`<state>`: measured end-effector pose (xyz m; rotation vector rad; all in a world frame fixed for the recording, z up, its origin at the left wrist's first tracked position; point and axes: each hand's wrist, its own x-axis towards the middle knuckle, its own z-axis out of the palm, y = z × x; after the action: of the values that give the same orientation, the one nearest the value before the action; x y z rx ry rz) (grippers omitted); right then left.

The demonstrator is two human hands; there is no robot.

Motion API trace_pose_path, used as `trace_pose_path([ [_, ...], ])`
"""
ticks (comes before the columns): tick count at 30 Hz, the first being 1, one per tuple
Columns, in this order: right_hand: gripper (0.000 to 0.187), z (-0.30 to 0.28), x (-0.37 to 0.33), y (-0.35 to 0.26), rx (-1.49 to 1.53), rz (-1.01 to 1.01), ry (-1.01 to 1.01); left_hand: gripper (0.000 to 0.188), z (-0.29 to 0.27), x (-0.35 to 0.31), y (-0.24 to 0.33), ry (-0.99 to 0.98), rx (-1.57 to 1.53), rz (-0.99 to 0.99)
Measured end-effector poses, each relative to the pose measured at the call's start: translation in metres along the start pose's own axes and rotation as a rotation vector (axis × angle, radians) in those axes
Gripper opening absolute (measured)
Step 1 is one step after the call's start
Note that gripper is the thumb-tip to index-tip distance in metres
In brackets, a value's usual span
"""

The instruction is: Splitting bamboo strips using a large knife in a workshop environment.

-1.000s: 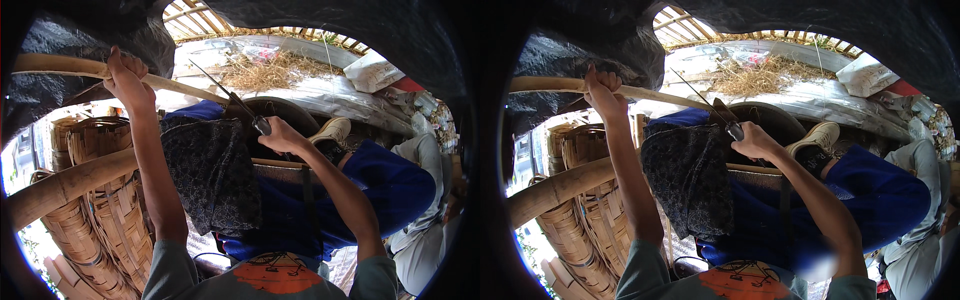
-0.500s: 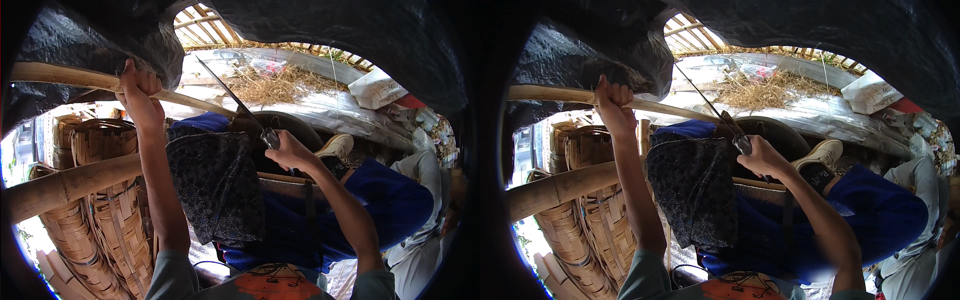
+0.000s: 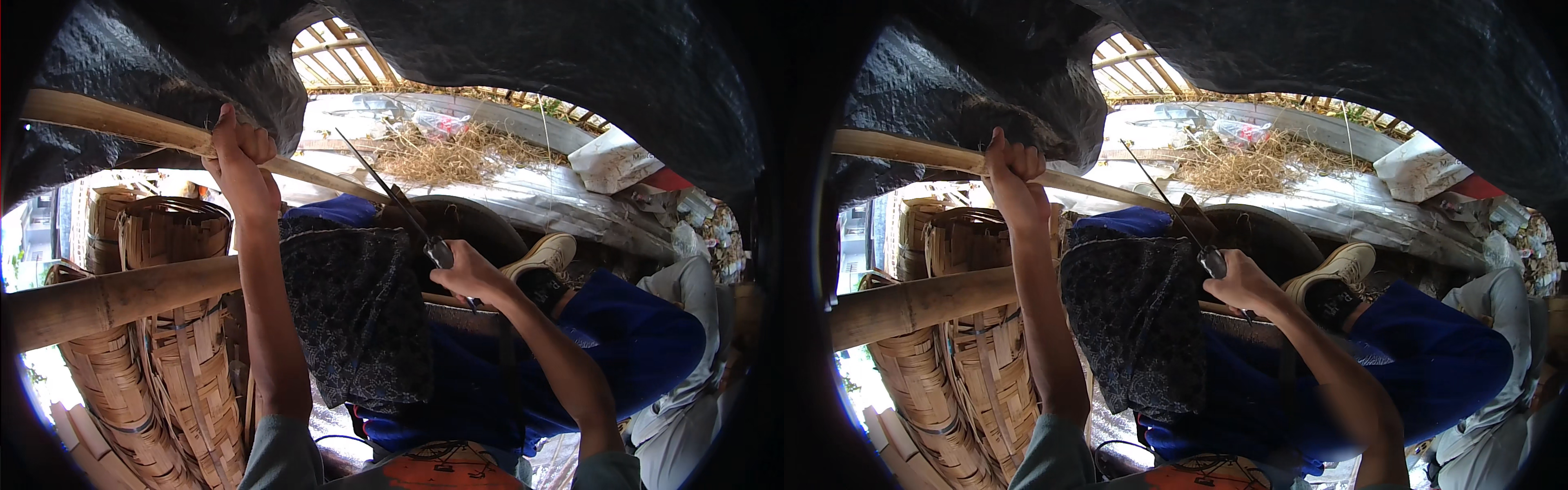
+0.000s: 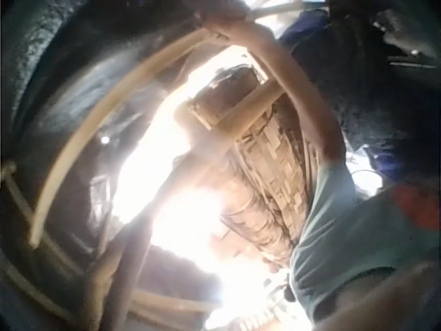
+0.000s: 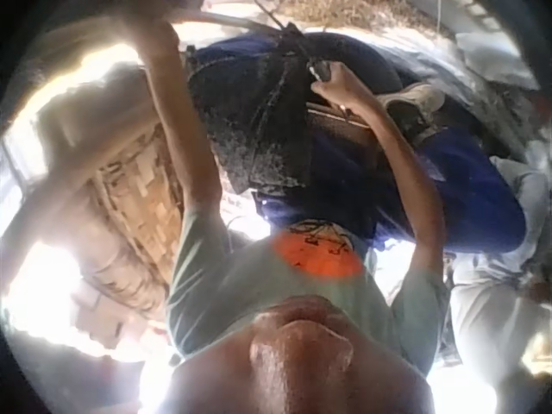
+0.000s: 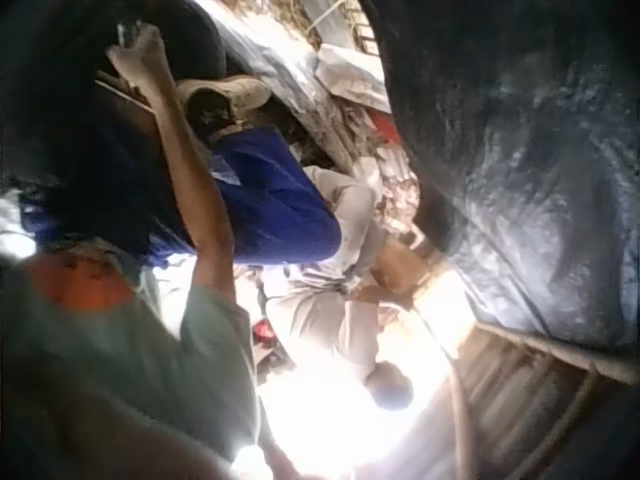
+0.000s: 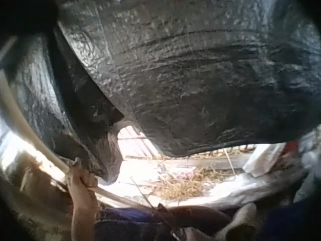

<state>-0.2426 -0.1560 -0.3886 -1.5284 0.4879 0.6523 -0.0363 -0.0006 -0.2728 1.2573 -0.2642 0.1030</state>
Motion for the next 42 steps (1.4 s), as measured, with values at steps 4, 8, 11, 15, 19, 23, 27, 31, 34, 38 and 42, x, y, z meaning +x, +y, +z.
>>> trace_pose_path([
  [4, 0.026, 0.0, 0.022, 0.026, 0.052, -0.041, -0.14, 0.048, -0.006, 0.009, -0.002, 0.056, 0.017, 0.028],
  [8, 0.027, -0.011, 0.043, 0.094, -0.223, -0.01, 0.048, 0.048, -0.005, 0.017, -0.004, 0.178, 0.069, 0.042],
  [11, 0.025, -0.025, 0.046, 0.096, -0.335, 0.041, 0.122, 0.048, -0.013, 0.022, -0.005, 0.19, 0.068, 0.033],
  [15, 0.03, -0.031, 0.042, 0.069, -0.364, -0.036, 0.009, 0.047, -0.021, 0.018, -0.002, 0.143, 0.073, 0.048],
  [19, 0.035, -0.007, 0.046, 0.112, -0.175, -0.226, 0.247, 0.044, -0.016, 0.025, -0.004, 0.233, 0.077, 0.032],
  [23, 0.052, -0.019, 0.054, 0.101, -0.26, 0.235, -0.024, 0.041, -0.025, 0.036, -0.007, 0.376, 0.115, 0.054],
  [27, 0.039, -0.034, 0.05, 0.087, -0.38, 0.085, 0.019, 0.039, -0.025, 0.031, -0.005, 0.412, 0.149, 0.057],
  [31, 0.028, -0.038, 0.038, 0.076, -0.333, 0.053, -0.034, 0.038, -0.024, 0.032, -0.003, 0.4, 0.158, 0.075],
  [34, 0.029, -0.027, 0.025, 0.077, -0.252, 0.225, -0.058, 0.038, -0.028, 0.034, -0.005, 0.456, 0.171, 0.065],
  [38, 0.028, -0.031, 0.02, 0.079, -0.358, 0.19, 0.059, 0.038, -0.027, 0.032, -0.007, 0.494, 0.151, 0.068],
  [42, 0.028, -0.031, 0.006, 0.043, -0.296, 0.172, 0.028, 0.037, -0.036, 0.034, -0.002, 0.492, 0.171, 0.078],
])
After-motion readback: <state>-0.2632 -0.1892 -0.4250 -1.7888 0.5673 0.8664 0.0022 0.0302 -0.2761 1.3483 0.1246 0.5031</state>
